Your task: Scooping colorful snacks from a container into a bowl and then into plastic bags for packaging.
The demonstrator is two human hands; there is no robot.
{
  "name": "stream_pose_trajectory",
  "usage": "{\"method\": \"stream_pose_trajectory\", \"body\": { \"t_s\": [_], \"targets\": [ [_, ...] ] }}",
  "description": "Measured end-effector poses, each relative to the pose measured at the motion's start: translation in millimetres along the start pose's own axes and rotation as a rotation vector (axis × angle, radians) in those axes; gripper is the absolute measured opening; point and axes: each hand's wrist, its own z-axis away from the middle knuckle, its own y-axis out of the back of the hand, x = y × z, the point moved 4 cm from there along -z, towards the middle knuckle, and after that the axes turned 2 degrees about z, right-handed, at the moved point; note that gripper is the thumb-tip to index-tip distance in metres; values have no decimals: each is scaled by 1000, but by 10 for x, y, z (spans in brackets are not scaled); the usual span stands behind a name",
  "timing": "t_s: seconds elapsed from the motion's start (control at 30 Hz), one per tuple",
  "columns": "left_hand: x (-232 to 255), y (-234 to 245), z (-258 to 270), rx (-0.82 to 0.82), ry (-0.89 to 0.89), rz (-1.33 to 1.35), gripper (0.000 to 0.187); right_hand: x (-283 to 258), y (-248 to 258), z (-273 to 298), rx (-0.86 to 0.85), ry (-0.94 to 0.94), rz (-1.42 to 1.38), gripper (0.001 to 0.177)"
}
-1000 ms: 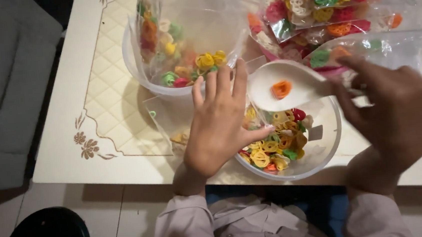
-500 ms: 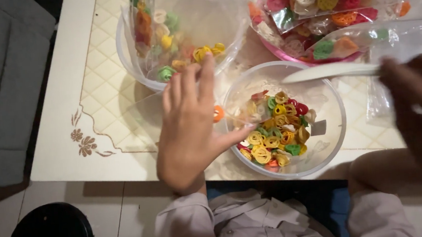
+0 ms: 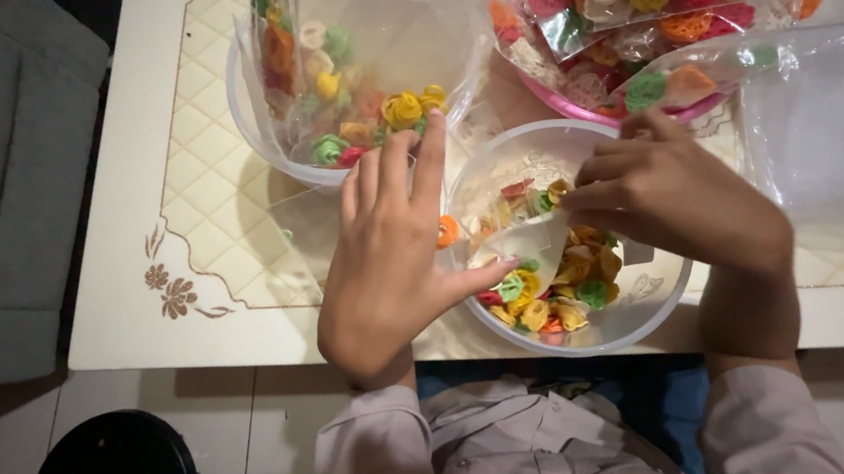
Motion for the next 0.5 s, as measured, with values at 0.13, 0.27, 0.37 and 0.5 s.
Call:
{"method": "stream_pose_trajectory", "body": {
  "t_s": [0.13,0.27,0.37,0.5],
  "targets": [
    [-36,22,6,32,-5,-9,130,48,201,124,114,-20,-6,15],
    [-52,19,9,21,9,-8,126,143,260,307,155,-80,47,14],
    [-28,18,5,31,-4,10,126,46,399,408,313,-16,88,14],
    [-17,-2,2,15,-9,15,128,33,485,508,344,-21,38,9]
  ]
}}
